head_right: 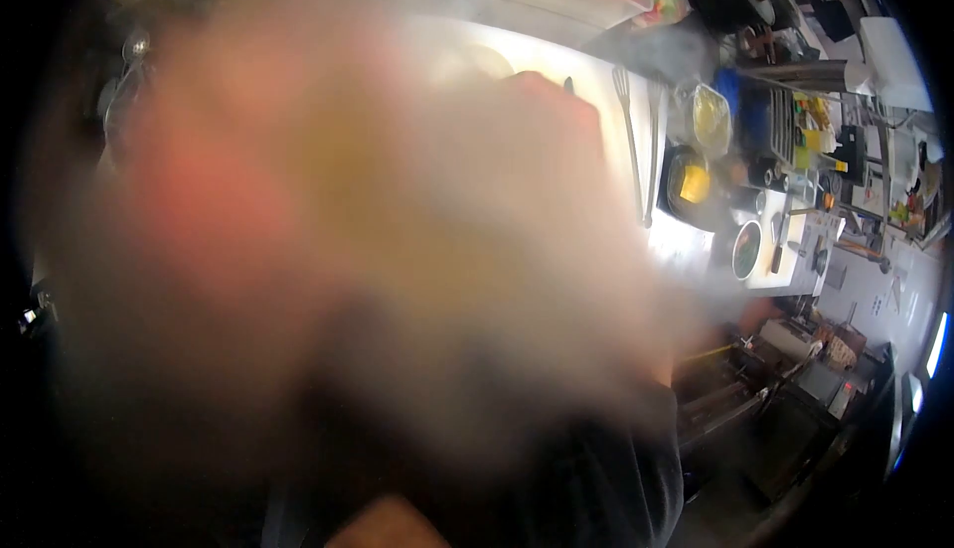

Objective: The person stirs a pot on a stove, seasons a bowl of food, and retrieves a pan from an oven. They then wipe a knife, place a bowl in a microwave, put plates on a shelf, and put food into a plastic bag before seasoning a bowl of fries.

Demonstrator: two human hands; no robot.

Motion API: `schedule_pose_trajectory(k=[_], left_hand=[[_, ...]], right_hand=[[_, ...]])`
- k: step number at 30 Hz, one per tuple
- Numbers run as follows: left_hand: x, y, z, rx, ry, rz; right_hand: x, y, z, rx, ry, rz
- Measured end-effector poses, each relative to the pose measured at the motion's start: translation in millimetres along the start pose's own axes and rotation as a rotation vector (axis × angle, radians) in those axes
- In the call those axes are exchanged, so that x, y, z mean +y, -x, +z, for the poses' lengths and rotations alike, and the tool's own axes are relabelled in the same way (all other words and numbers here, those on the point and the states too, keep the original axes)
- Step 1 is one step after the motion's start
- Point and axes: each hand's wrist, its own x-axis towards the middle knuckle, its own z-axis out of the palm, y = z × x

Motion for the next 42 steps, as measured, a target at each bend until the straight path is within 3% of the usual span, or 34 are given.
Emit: schedule_pose_trajectory(k=[3, 7, 9, 12, 14, 15, 17, 18, 20, 22, 24, 26, 28, 29, 31, 34, 38, 40, 41, 42], left_hand=[[-17, 2, -5, -0.009, -0.122, -0.066], [-24, 10, -10, -0.006, -0.118, -0.033], [-23, 13, -11, 0.019, -0.086, -0.038], [-14, 13, -10, 0.007, -0.023, -0.057], [-16, 13, -10, 0.008, -0.043, -0.063], [-17, 13, -11, 0.006, -0.062, -0.066], [-16, 14, -12, 0.014, -0.088, -0.062], [-14, 15, -11, 0.024, -0.11, -0.06], [-5, 14, -11, 0.015, -0.159, -0.036], [-2, 13, -11, 0.015, -0.205, -0.016], [-1, 13, -12, -0.011, -0.235, 0.002], [6, 15, -10, -0.002, -0.238, 0.014], [4, 18, -8, 0.015, -0.241, 0.032], [-5, 21, -9, 0.013, -0.24, 0.061], [-1, 27, -8, 0.036, -0.253, 0.121], [6, 33, -8, 0.025, -0.307, 0.15], [7, 33, -3, 0.061, -0.322, 0.169], [13, 31, -4, 0.025, -0.344, 0.22], [16, 31, -3, 0.026, -0.345, 0.219], [19, 30, -2, 0.036, -0.345, 0.179]], right_hand=[[-12, -7, -16, 0.079, -0.231, -0.063], [-7, -27, -24, 0.173, -0.132, 0.067], [34, -44, -16, 0.134, -0.063, -0.03], [92, -65, 18, 0.043, -0.034, 0.055], [101, -73, 30, -0.184, 0.18, 0.075], [99, -73, 29, -0.182, 0.175, 0.076], [87, -74, 21, -0.124, 0.662, -0.137], [80, -74, 15, -0.122, 0.664, -0.136], [59, -70, 0, -0.013, 0.359, 0.028], [16, -46, -10, 0.009, 0.285, -0.02], [-17, -23, -3, -0.199, 0.233, -0.153], [8, -12, 27, -0.292, 0.317, -0.554], [-2, -7, 50, -0.485, 0.666, -0.426], [1, -4, 61, -0.484, 0.672, -0.43], [17, 3, 80, -0.416, 0.993, -0.513], [27, 8, 85, -0.382, 0.888, -0.623], [10, 11, 65, -0.405, 0.674, -0.532], [-4, 15, 48, -0.307, 0.446, -0.426], [-11, 15, 42, -0.126, 0.35, -0.524], [-21, 15, 33, -0.079, 0.188, -0.429]])
